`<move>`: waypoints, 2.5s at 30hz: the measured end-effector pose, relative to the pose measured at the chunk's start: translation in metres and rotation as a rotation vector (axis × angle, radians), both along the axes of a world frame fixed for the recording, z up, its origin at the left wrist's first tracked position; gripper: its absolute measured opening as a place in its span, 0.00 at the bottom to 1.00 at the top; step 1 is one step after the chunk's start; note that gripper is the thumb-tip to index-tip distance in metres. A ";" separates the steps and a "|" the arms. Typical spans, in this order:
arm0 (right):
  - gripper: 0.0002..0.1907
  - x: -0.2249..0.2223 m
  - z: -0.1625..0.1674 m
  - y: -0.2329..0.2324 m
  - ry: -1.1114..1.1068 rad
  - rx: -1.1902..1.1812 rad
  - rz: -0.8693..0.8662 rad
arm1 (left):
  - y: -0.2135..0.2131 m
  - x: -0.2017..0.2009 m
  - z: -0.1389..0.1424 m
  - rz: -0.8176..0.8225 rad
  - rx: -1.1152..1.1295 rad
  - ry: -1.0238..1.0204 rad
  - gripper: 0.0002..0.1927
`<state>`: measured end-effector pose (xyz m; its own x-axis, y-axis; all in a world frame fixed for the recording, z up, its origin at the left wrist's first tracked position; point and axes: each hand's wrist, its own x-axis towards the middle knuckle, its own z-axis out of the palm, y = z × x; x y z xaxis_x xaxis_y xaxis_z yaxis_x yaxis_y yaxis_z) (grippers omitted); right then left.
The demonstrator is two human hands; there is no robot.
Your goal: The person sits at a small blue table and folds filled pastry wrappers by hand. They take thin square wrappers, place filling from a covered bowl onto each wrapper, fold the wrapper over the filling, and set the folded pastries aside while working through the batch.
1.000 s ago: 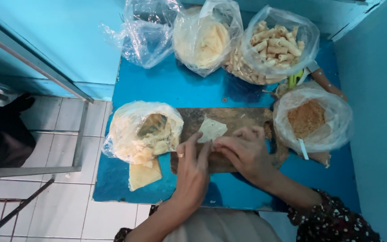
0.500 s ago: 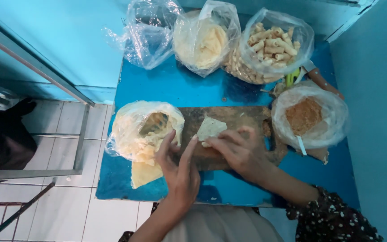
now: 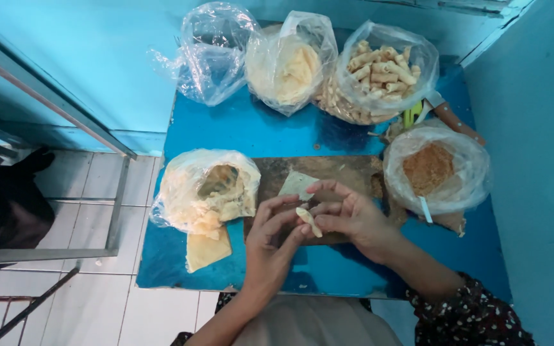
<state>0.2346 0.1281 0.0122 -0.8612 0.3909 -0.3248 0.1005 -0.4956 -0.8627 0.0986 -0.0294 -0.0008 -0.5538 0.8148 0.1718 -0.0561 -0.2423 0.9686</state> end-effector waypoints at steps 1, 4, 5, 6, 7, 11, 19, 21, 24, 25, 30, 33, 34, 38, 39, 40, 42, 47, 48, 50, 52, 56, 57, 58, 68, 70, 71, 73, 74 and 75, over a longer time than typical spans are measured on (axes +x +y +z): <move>0.28 0.000 0.000 0.000 0.006 -0.011 -0.007 | 0.003 0.002 -0.002 0.010 0.038 0.005 0.10; 0.28 0.000 0.002 0.001 0.018 -0.037 -0.014 | 0.008 0.004 -0.007 0.043 0.065 0.049 0.08; 0.28 0.000 0.002 0.001 0.019 -0.043 -0.013 | 0.009 0.005 -0.009 0.054 0.061 0.067 0.08; 0.28 0.001 0.003 0.002 0.020 -0.055 -0.012 | 0.012 0.005 -0.010 0.068 0.073 0.052 0.08; 0.28 0.001 0.003 0.002 0.021 -0.067 -0.011 | 0.015 0.006 -0.011 0.082 0.085 0.036 0.08; 0.28 0.001 0.000 0.000 0.056 0.086 -0.035 | 0.016 0.004 -0.010 0.094 0.022 0.127 0.09; 0.34 0.000 0.005 0.000 0.081 0.145 0.068 | 0.009 -0.004 -0.005 -0.086 0.129 0.015 0.11; 0.35 0.003 0.014 0.003 0.030 0.358 0.055 | 0.006 -0.006 -0.006 -0.132 0.107 -0.008 0.10; 0.32 0.008 0.026 0.008 0.005 0.710 -0.067 | -0.001 -0.012 -0.009 -0.173 0.064 0.058 0.10; 0.30 0.009 0.028 0.009 0.033 0.716 -0.102 | -0.003 -0.013 -0.010 -0.187 0.041 0.107 0.10; 0.25 0.015 0.029 0.010 0.051 0.336 0.002 | -0.005 -0.007 -0.016 -0.314 -0.123 -0.069 0.12; 0.26 0.017 0.027 0.014 0.013 0.172 0.084 | -0.003 -0.005 -0.020 -0.352 -0.138 -0.169 0.09; 0.26 0.018 0.026 0.017 0.010 0.113 0.116 | -0.003 -0.005 -0.021 -0.362 -0.092 -0.165 0.08; 0.26 0.019 0.022 0.023 0.000 0.032 0.170 | -0.002 -0.004 -0.024 -0.401 -0.092 -0.287 0.09; 0.26 0.019 0.021 0.024 -0.016 0.036 0.171 | -0.002 -0.004 -0.025 -0.404 -0.105 -0.302 0.09; 0.27 0.018 0.020 0.025 -0.033 0.041 0.172 | -0.002 -0.004 -0.025 -0.407 -0.117 -0.318 0.09; 0.27 0.017 0.019 0.026 -0.047 0.047 0.178 | -0.001 -0.005 -0.027 -0.414 -0.145 -0.350 0.09; 0.28 0.017 0.020 0.025 -0.023 0.051 0.190 | 0.003 -0.007 -0.032 -0.442 -0.128 -0.441 0.09; 0.28 0.017 0.021 0.025 -0.028 0.090 0.186 | 0.003 -0.007 -0.033 -0.439 -0.132 -0.438 0.08; 0.28 0.019 0.023 0.023 -0.038 0.171 0.180 | 0.003 -0.007 -0.035 -0.431 -0.138 -0.432 0.08; 0.28 0.022 0.025 0.021 -0.010 0.212 0.177 | 0.003 -0.007 -0.036 -0.417 -0.160 -0.437 0.08; 0.28 0.025 0.025 0.010 -0.004 0.370 0.135 | 0.004 -0.006 -0.036 -0.398 -0.136 -0.367 0.07; 0.28 0.026 0.025 0.007 -0.007 0.438 0.116 | 0.004 -0.005 -0.035 -0.366 -0.155 -0.303 0.07; 0.28 0.026 0.025 0.003 -0.010 0.506 0.096 | 0.003 -0.003 -0.034 -0.334 -0.173 -0.240 0.07; 0.26 0.034 0.064 -0.004 -0.003 1.020 0.044 | 0.030 0.006 0.011 -0.175 -0.161 -0.158 0.08; 0.20 0.033 0.072 -0.003 -0.022 1.235 -0.060 | 0.037 0.005 0.026 -0.227 -0.111 -0.255 0.14; 0.17 0.035 0.077 -0.003 -0.033 1.338 -0.111 | 0.039 0.005 0.033 -0.253 -0.088 -0.306 0.18; 0.11 0.040 0.094 0.013 -0.001 1.188 -0.110 | 0.041 0.001 0.046 -0.164 -0.047 -0.193 0.21; 0.10 0.037 0.102 0.027 -0.066 1.273 -0.202 | 0.042 -0.001 0.050 -0.120 -0.029 -0.138 0.22; 0.08 0.032 0.111 0.043 -0.132 1.356 -0.295 | 0.043 -0.005 0.054 -0.012 -0.010 0.106 0.20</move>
<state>0.2669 0.1713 0.1228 -0.6857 0.6223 0.3776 0.2569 0.6923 -0.6743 0.0935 0.0131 0.0528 -0.5230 0.8233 0.2206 0.0436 -0.2326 0.9716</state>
